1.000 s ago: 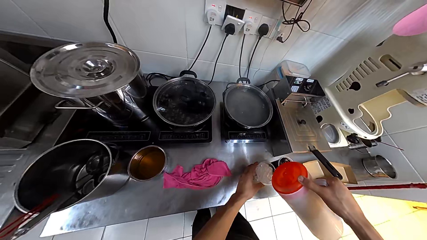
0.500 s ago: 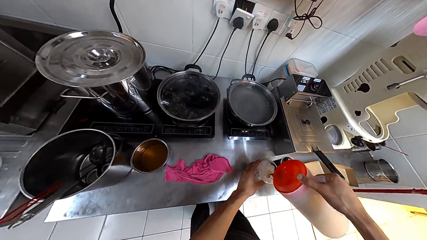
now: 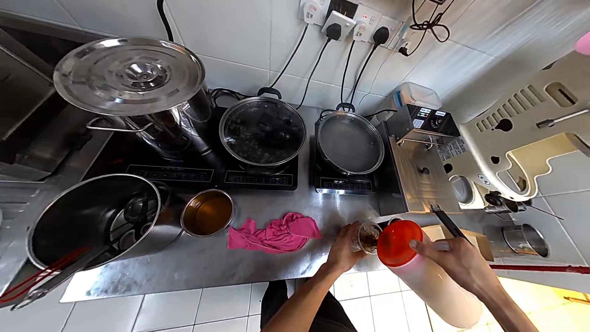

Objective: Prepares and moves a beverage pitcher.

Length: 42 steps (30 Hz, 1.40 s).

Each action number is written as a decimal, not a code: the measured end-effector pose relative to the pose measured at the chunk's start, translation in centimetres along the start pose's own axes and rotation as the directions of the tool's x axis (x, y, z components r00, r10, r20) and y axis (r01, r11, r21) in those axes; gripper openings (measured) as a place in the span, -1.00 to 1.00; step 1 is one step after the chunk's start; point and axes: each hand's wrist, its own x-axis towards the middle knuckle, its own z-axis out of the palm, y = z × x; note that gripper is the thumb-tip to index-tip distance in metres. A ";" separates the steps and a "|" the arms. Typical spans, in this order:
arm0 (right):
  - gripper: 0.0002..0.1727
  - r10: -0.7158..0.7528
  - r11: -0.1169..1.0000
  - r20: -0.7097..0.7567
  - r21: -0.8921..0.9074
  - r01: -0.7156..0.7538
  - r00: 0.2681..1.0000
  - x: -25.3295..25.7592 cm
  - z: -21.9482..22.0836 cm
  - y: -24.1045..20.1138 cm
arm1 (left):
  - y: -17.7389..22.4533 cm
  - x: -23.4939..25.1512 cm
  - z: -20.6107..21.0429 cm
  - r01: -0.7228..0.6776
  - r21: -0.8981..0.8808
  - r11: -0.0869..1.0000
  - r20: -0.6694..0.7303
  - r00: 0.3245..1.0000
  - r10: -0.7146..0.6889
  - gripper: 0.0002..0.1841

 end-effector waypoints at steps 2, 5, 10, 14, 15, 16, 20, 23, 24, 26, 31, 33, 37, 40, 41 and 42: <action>-0.14 0.007 1.000 0.007 -0.003 -0.007 1.000 0.0 -0.1 -0.1 | 0.1 0.0 0.0 0.006 -0.003 1.000 0.005 1.000 -0.006 0.05; -0.14 0.010 1.000 0.006 -0.006 -0.010 1.000 0.0 -0.2 -0.1 | 0.2 -0.1 -0.1 0.013 0.002 1.000 0.001 1.000 -0.013 0.14; -0.13 0.014 1.000 0.008 -0.009 -0.014 1.000 0.1 -0.3 -0.2 | 0.3 -0.1 -0.1 0.020 0.019 1.000 0.000 1.000 -0.020 0.19; -0.13 0.000 1.000 0.005 -0.021 0.000 1.000 0.2 -0.3 -0.1 | 0.1 -0.1 -0.1 0.020 0.022 1.000 0.004 1.000 -0.020 0.18; -0.12 0.001 1.000 0.011 -0.026 -0.001 1.000 0.2 -0.4 -0.2 | 0.2 -0.1 -0.1 0.017 0.020 1.000 0.002 1.000 -0.017 0.18; -0.12 0.003 1.000 0.016 -0.026 -0.002 1.000 0.2 -0.4 -0.2 | 0.2 -0.1 -0.1 0.018 0.020 1.000 0.002 1.000 -0.018 0.19; -0.11 0.003 0.999 0.025 -0.040 -0.002 1.000 0.2 -0.7 -0.4 | 0.3 -0.1 -0.1 0.019 0.028 0.999 0.006 1.000 -0.019 0.19; -0.12 -0.004 0.999 0.029 -0.048 0.005 1.000 0.3 -0.8 -0.4 | 0.2 -0.1 -0.1 0.015 0.029 0.999 0.000 1.000 -0.015 0.19; -0.12 -0.006 0.999 0.029 -0.052 0.008 1.000 0.3 -0.8 -0.4 | 0.2 -0.1 0.0 0.014 0.027 1.000 -0.003 1.000 -0.014 0.19; -0.13 -0.010 0.998 0.031 -0.055 0.012 0.999 0.3 -0.8 -0.5 | 0.1 -0.1 -0.1 0.013 0.020 1.000 0.001 1.000 -0.013 0.19; -0.12 -0.002 0.998 0.030 -0.068 0.004 1.000 0.6 -0.9 -0.6 | -0.1 -0.1 0.1 0.004 0.015 1.000 -0.004 1.000 -0.004 0.19; -0.12 0.000 0.997 0.028 -0.073 0.002 1.000 0.6 -0.9 -0.7 | 0.1 -0.1 0.0 0.012 0.015 1.000 -0.002 1.000 -0.012 0.19; -0.11 0.009 0.997 0.028 -0.078 -0.007 1.000 0.8 -0.8 -0.5 | 0.3 -0.1 -0.1 0.025 0.024 0.999 0.007 1.000 -0.026 0.20; -0.12 0.013 0.998 0.033 -0.068 -0.011 0.999 0.8 -0.8 -0.6 | 0.2 -0.2 0.0 0.017 0.022 1.000 -0.005 1.000 -0.017 0.20; -0.12 0.013 0.998 0.032 -0.063 -0.011 0.999 0.8 -0.7 -0.6 | 0.1 -0.2 0.0 0.015 0.022 1.000 -0.006 1.000 -0.015 0.20; -0.12 0.012 0.998 0.033 -0.060 -0.010 0.999 0.7 -0.7 -0.7 | 0.1 -0.2 0.0 0.014 0.022 1.000 -0.006 1.000 -0.014 0.20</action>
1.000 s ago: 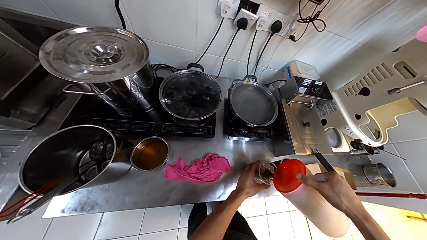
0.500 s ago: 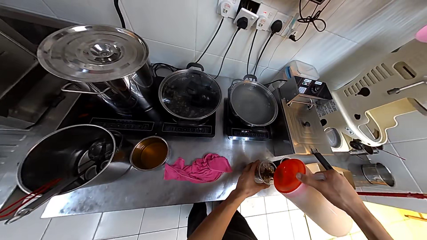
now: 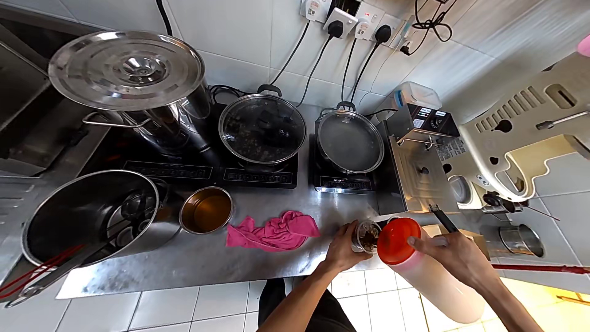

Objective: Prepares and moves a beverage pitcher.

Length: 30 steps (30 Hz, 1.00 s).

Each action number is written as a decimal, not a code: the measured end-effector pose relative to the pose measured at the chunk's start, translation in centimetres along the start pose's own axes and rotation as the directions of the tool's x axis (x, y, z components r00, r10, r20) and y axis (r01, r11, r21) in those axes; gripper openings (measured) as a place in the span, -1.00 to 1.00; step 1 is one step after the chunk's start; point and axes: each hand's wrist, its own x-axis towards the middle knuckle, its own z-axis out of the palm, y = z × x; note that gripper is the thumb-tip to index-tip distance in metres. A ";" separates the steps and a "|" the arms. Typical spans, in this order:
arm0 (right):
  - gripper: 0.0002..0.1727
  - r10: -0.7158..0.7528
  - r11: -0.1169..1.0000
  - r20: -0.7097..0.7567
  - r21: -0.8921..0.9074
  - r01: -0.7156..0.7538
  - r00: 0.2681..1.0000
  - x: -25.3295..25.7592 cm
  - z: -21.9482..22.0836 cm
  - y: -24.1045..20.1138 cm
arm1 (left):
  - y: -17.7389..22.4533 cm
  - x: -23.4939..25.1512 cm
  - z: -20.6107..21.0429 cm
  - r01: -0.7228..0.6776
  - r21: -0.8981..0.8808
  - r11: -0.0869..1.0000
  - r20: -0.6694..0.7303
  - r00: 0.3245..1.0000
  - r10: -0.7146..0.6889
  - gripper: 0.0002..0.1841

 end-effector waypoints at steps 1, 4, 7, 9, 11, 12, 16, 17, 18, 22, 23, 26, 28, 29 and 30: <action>-0.12 -0.001 1.000 0.002 0.000 0.001 1.000 0.0 0.0 -0.1 | 0.0 0.0 0.0 0.000 0.001 1.000 0.001 1.000 0.000 0.19; -0.12 -0.012 1.000 0.007 -0.006 0.012 1.000 -0.1 -0.1 -0.1 | 0.1 0.0 -0.1 0.000 -0.001 1.000 0.008 1.000 0.000 0.20; -0.12 -0.012 1.000 0.008 -0.012 0.012 1.000 0.0 0.0 -0.2 | 0.0 0.0 0.0 -0.009 0.000 1.000 -0.003 1.000 0.009 0.19; -0.10 -0.009 1.000 0.006 -0.022 0.009 1.000 0.1 0.1 -0.3 | 0.0 0.0 0.0 -0.010 0.001 1.000 0.001 1.000 0.010 0.20; -0.10 -0.013 1.000 0.001 -0.024 0.013 1.000 0.2 0.1 -0.2 | -0.1 0.1 0.0 -0.011 -0.001 1.000 0.000 1.000 0.011 0.20; -0.10 -0.012 1.000 0.002 -0.022 0.012 1.000 0.2 0.2 -0.2 | -0.1 0.0 0.0 -0.012 -0.005 1.000 -0.005 1.000 0.012 0.20; -0.11 -0.011 1.000 0.004 -0.020 0.011 1.000 0.3 0.1 -0.2 | 0.0 0.0 0.0 -0.012 0.002 1.000 -0.005 1.000 0.012 0.19; -0.11 -0.014 1.000 0.002 -0.024 0.014 1.000 0.3 0.0 -0.2 | 0.0 0.0 0.0 -0.011 0.003 1.000 -0.003 1.000 0.011 0.19; -0.11 -0.018 0.999 0.000 -0.027 0.018 1.000 0.2 -0.1 -0.3 | -0.1 0.0 0.0 -0.010 0.005 1.000 0.000 1.000 0.010 0.20; -0.11 -0.026 0.999 0.005 -0.045 0.026 1.000 0.4 -0.4 -0.4 | 0.0 0.0 -0.1 -0.004 -0.004 1.000 0.006 1.000 0.004 0.20; -0.11 -0.029 0.999 0.004 -0.045 0.029 1.000 0.4 -0.4 -0.5 | 0.1 0.0 -0.1 -0.004 -0.007 1.000 0.005 1.000 0.004 0.20; -0.10 -0.027 0.998 0.004 -0.052 0.027 1.000 0.5 -0.4 -0.5 | 0.0 0.0 -0.1 -0.004 -0.002 1.000 0.004 1.000 0.004 0.20; -0.10 -0.023 0.998 0.010 -0.050 0.023 1.000 0.6 -0.4 -0.6 | -0.1 0.0 0.1 -0.010 -0.005 1.000 -0.005 1.000 0.010 0.20; -0.10 -0.025 0.999 0.006 -0.045 0.025 1.000 0.6 -0.4 -0.6 | -0.1 0.0 0.1 -0.015 -0.006 1.000 -0.010 1.000 0.015 0.20; -0.10 -0.030 0.999 -0.002 -0.044 0.030 1.000 0.6 -0.3 -0.6 | -0.2 0.0 0.1 -0.019 -0.006 1.000 -0.012 1.000 0.019 0.19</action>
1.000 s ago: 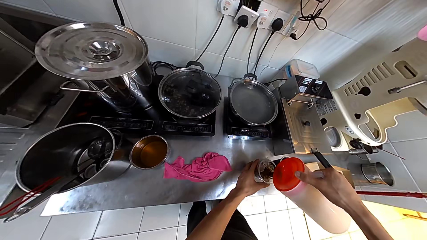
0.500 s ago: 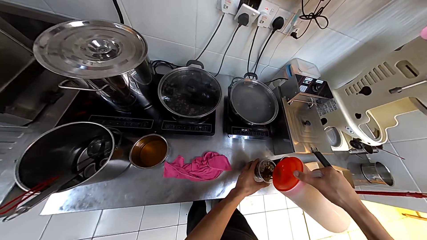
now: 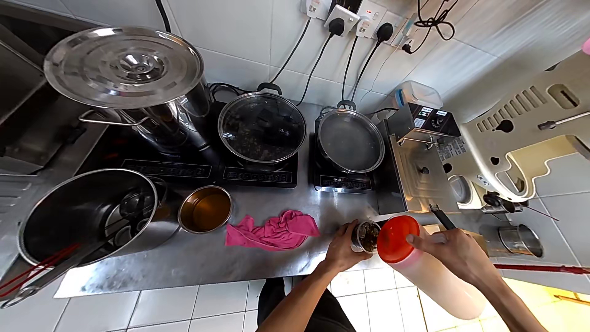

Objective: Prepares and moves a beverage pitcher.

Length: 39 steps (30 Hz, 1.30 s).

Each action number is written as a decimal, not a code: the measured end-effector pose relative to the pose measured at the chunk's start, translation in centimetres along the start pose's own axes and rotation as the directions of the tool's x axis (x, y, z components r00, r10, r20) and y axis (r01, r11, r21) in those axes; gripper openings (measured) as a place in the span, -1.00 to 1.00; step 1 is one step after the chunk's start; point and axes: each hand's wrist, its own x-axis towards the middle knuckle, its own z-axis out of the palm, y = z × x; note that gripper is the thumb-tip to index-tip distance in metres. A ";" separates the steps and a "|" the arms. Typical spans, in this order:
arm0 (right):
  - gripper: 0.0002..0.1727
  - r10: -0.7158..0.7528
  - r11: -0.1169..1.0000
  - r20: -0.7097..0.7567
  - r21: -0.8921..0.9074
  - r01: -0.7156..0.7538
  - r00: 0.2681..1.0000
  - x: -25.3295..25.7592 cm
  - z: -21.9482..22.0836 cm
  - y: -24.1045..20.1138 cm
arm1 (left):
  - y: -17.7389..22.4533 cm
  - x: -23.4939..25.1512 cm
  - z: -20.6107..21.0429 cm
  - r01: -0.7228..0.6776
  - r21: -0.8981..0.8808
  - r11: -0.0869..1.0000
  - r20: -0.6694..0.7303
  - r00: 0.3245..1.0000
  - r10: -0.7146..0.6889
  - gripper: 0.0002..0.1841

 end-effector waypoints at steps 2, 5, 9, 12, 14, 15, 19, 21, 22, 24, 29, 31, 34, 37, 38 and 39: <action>-0.11 -0.007 1.000 -0.011 0.004 0.007 1.000 0.0 0.1 0.0 | 0.0 0.0 0.0 -0.004 -0.002 1.000 0.004 1.000 0.004 0.20; -0.12 -0.004 1.000 -0.002 0.011 0.004 1.000 -0.1 -0.1 0.0 | 0.0 0.1 -0.1 -0.002 -0.016 1.000 0.005 1.000 0.002 0.19; -0.12 0.002 1.000 -0.001 0.015 -0.002 1.000 -0.1 0.0 0.0 | 0.1 0.0 -0.1 0.002 -0.010 1.000 0.002 1.000 -0.002 0.19; -0.11 0.001 1.000 0.001 0.006 -0.001 1.000 -0.1 -0.1 0.1 | 0.1 0.0 -0.1 0.005 -0.009 1.000 0.003 1.000 -0.005 0.19; -0.11 -0.001 1.000 -0.002 0.009 0.001 1.000 -0.1 -0.1 0.1 | 0.0 0.0 -0.1 0.010 -0.009 1.000 0.007 1.000 -0.010 0.19; -0.11 0.002 1.000 -0.003 0.008 -0.002 1.000 -0.1 0.0 0.1 | 0.0 0.0 0.0 0.010 -0.007 1.000 0.005 1.000 -0.010 0.19; -0.10 -0.002 1.000 0.008 -0.008 0.002 1.000 0.0 0.0 0.1 | -0.1 0.0 0.0 -0.004 -0.004 1.000 0.001 1.000 0.004 0.20; -0.09 -0.004 1.000 0.007 -0.020 0.004 1.000 0.0 -0.1 0.0 | -0.1 0.0 0.0 -0.005 -0.003 1.000 0.003 1.000 0.005 0.20; -0.10 -0.005 1.000 0.006 -0.024 0.005 1.000 0.0 -0.1 0.0 | -0.1 0.0 0.0 -0.006 -0.002 1.000 0.001 1.000 0.006 0.20; -0.11 0.000 0.999 0.005 -0.035 0.000 1.000 0.0 -0.2 -0.2 | -0.2 0.1 0.1 -0.008 0.000 1.000 -0.003 1.000 0.008 0.20; -0.11 -0.011 0.999 0.005 -0.048 0.011 1.000 0.0 -0.5 -0.5 | -0.2 0.1 0.1 -0.004 0.002 1.000 0.005 1.000 0.004 0.20; -0.11 -0.016 0.998 0.010 -0.057 0.017 1.000 0.1 -0.6 -0.6 | -0.2 0.0 0.1 -0.006 0.002 1.000 -0.002 1.000 0.006 0.19; -0.11 -0.017 0.998 0.012 -0.056 0.018 1.000 0.2 -0.7 -0.8 | -0.2 0.0 0.1 -0.011 -0.003 1.000 -0.010 1.000 0.011 0.19; -0.11 -0.029 0.998 0.009 -0.053 0.030 1.000 0.2 -0.7 -0.8 | -0.1 0.0 0.1 -0.011 -0.011 1.000 -0.012 1.000 0.011 0.19; -0.11 -0.032 0.998 0.010 -0.058 0.033 0.999 0.3 -0.8 -0.9 | -0.2 0.0 0.1 -0.009 -0.010 1.000 -0.010 1.000 0.009 0.19; -0.11 -0.032 0.997 0.012 -0.067 0.032 0.999 0.3 -0.8 -1.0 | -0.2 0.0 0.1 -0.007 -0.006 1.000 -0.009 1.000 0.007 0.19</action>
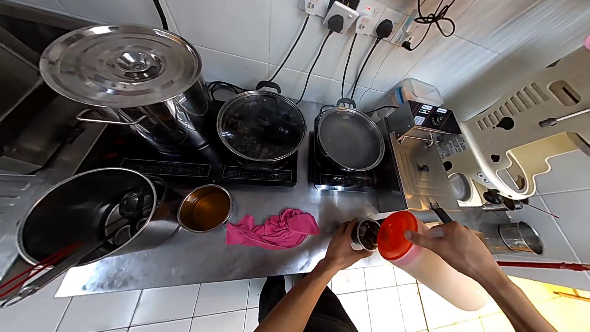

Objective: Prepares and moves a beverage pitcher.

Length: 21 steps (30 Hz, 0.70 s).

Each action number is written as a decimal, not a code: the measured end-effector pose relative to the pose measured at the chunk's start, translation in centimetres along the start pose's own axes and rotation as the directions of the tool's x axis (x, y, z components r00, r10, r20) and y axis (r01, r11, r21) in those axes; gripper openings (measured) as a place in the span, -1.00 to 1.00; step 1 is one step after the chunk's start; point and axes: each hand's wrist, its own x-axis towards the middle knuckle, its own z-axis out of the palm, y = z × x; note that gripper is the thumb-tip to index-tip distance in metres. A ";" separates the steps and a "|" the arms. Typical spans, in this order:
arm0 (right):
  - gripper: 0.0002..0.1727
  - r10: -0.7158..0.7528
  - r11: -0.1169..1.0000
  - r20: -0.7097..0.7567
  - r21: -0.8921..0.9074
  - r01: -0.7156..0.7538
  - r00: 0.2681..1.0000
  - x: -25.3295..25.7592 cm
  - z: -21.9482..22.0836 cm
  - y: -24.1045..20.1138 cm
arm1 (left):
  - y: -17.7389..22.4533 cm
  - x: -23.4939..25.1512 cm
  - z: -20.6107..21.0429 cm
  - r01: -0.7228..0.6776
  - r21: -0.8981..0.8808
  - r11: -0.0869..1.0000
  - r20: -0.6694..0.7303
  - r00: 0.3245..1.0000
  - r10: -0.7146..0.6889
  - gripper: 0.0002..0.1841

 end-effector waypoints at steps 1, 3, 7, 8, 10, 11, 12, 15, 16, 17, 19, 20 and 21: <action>-0.11 0.002 1.000 0.001 -0.006 -0.002 1.000 0.0 0.0 -0.1 | 0.0 0.0 0.0 0.002 0.002 1.000 0.001 1.000 -0.002 0.19; -0.11 0.008 1.000 0.008 -0.015 -0.008 1.000 0.0 -0.2 -0.3 | 0.0 0.0 0.0 0.002 0.003 1.000 0.005 1.000 -0.002 0.19; -0.10 0.012 0.999 0.004 -0.037 -0.012 1.000 -0.1 -0.5 -0.8 | 0.0 0.1 -0.1 0.003 0.002 1.000 0.007 1.000 -0.003 0.19; -0.09 0.010 0.999 0.002 -0.042 -0.010 1.000 -0.1 -0.6 -0.8 | 0.1 0.0 0.0 0.005 0.001 1.000 0.008 1.000 -0.005 0.19; -0.09 0.009 0.999 0.002 -0.051 -0.009 1.000 -0.1 -0.8 -1.1 | 0.1 0.0 -0.1 0.010 -0.002 1.000 0.010 1.000 -0.010 0.19; -0.09 0.009 0.999 0.005 -0.050 -0.009 1.000 -0.1 -0.9 -1.1 | 0.1 0.0 -0.1 0.012 0.000 1.000 0.009 1.000 -0.012 0.19; -0.09 0.009 0.999 0.007 -0.050 -0.009 1.000 0.0 -0.9 -1.2 | 0.1 0.0 -0.1 0.011 0.000 1.000 0.009 1.000 -0.011 0.19; -0.09 0.006 0.999 0.003 -0.047 -0.006 1.000 0.0 -1.0 -1.2 | 0.1 0.0 -0.1 0.002 -0.003 1.000 0.002 1.000 -0.002 0.19; -0.09 0.004 0.999 0.001 -0.046 -0.004 1.000 0.0 -1.0 -1.2 | 0.1 0.0 0.0 0.001 -0.003 1.000 0.003 1.000 -0.001 0.20; -0.09 0.005 0.999 0.001 -0.046 -0.005 1.000 0.0 -1.0 -1.2 | 0.0 0.0 0.0 0.001 -0.001 1.000 0.000 1.000 -0.001 0.20; -0.09 0.012 0.999 0.006 -0.042 -0.012 1.000 0.0 -0.9 -1.2 | -0.1 0.1 0.0 0.001 -0.004 1.000 0.004 1.000 -0.001 0.20; -0.09 0.014 0.999 0.007 -0.034 -0.014 1.000 0.0 -0.9 -1.1 | 0.0 0.1 0.0 0.002 -0.004 1.000 0.008 1.000 -0.002 0.20; -0.09 0.015 1.000 0.007 -0.025 -0.015 1.000 0.0 -0.8 -0.9 | 0.0 0.1 0.0 0.003 -0.001 1.000 0.008 1.000 -0.003 0.20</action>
